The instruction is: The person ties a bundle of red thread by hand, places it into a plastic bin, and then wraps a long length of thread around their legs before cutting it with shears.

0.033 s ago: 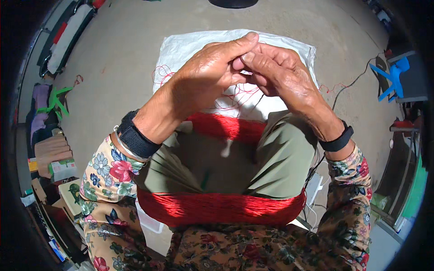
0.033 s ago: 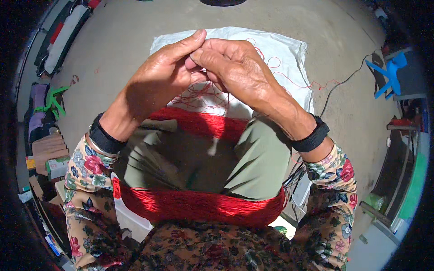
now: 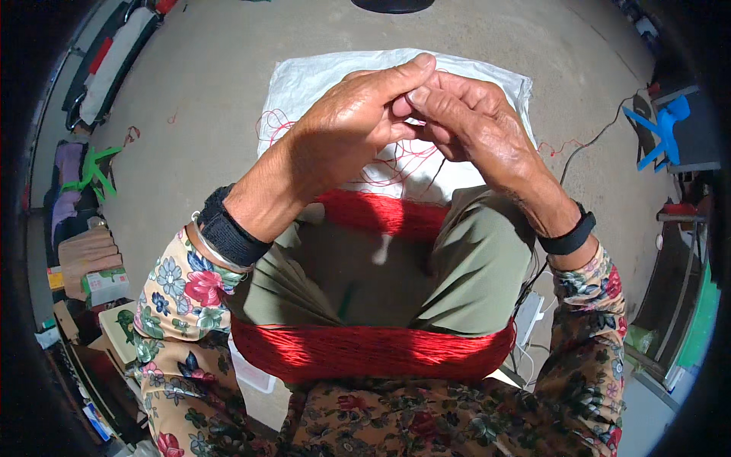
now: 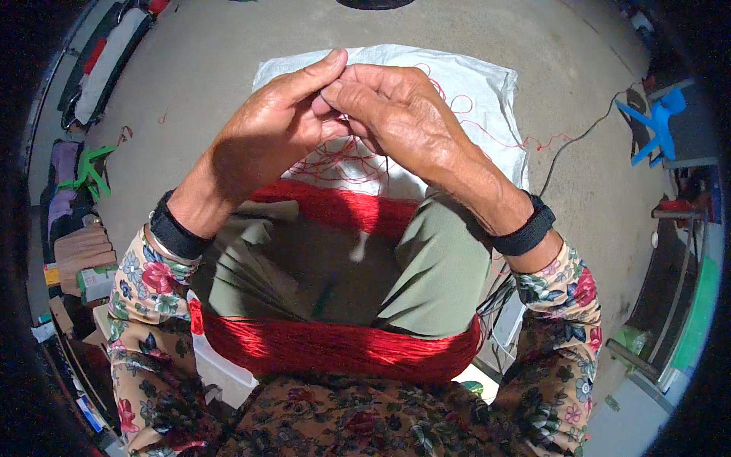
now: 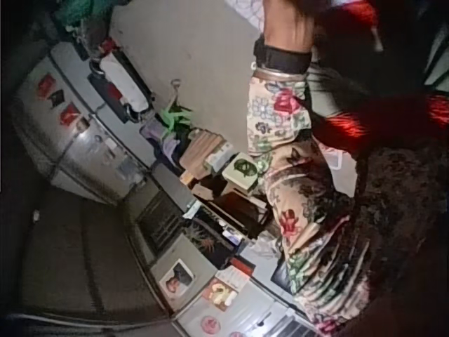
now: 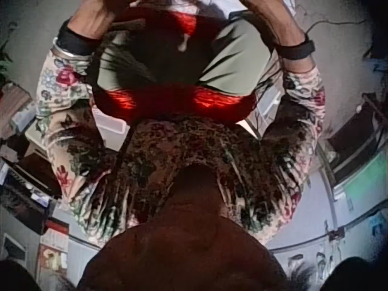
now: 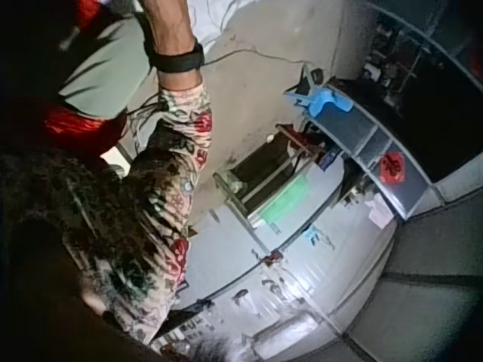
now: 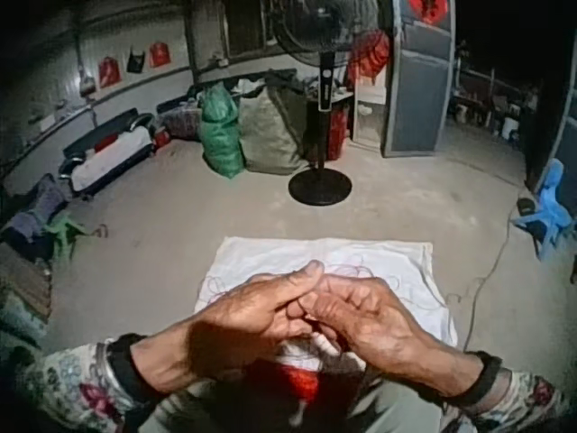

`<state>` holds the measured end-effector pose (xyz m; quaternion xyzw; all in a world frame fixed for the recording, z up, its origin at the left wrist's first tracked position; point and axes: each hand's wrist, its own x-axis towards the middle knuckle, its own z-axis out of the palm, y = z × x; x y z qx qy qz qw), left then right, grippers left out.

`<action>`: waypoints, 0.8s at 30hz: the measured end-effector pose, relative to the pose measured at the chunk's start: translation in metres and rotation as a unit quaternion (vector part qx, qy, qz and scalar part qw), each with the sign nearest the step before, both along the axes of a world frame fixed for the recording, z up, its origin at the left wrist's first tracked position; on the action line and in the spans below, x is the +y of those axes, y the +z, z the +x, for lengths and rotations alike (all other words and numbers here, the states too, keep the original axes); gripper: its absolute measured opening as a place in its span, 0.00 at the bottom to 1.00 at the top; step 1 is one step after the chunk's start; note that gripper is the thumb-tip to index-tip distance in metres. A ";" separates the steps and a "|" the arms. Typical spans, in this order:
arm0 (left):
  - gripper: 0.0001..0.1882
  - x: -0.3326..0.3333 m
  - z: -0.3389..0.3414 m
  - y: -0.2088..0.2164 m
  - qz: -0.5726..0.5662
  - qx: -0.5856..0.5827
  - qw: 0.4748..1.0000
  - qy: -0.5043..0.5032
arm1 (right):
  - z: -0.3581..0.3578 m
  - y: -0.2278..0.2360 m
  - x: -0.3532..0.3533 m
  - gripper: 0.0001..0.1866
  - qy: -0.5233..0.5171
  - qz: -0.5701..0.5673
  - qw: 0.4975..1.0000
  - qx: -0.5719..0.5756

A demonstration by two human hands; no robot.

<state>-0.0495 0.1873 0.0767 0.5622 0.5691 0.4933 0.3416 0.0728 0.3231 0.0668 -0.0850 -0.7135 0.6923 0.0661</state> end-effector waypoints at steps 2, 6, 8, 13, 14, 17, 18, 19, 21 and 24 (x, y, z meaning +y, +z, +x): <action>0.22 0.002 0.002 0.001 -0.019 -0.030 0.999 0.005 | 0.001 0.002 0.000 0.15 -0.003 -0.004 1.000 -0.005; 0.19 0.007 0.000 -0.005 -0.025 -0.104 0.994 -0.021 | 0.003 0.002 0.001 0.15 -0.012 -0.016 1.000 -0.015; 0.18 0.011 -0.005 -0.008 -0.051 -0.203 0.977 -0.038 | 0.004 0.002 0.003 0.15 -0.009 -0.022 1.000 -0.012; 0.24 0.015 -0.003 -0.007 -0.067 -0.281 0.957 -0.033 | 0.005 0.007 -0.002 0.15 0.005 0.010 1.000 -0.019; 0.24 0.017 -0.005 -0.008 -0.051 -0.317 0.947 -0.010 | 0.006 0.008 -0.003 0.15 -0.001 -0.005 1.000 -0.015; 0.25 0.018 -0.003 -0.008 -0.044 -0.365 0.930 0.029 | 0.012 0.009 0.006 0.15 -0.021 -0.037 0.999 -0.002; 0.26 0.014 -0.002 -0.006 -0.058 -0.372 0.925 0.054 | 0.013 0.009 0.011 0.14 -0.028 -0.062 0.998 0.011; 0.26 0.013 -0.001 -0.005 -0.056 -0.373 0.925 0.052 | 0.014 0.016 0.018 0.14 -0.043 -0.118 0.991 0.049; 0.24 0.013 0.003 -0.002 -0.075 -0.354 0.932 0.011 | 0.008 0.034 0.034 0.15 0.000 -0.249 0.966 0.071; 0.21 0.015 0.011 0.014 0.008 -0.251 0.966 -0.055 | -0.006 0.073 0.018 0.12 0.036 -0.258 0.957 0.128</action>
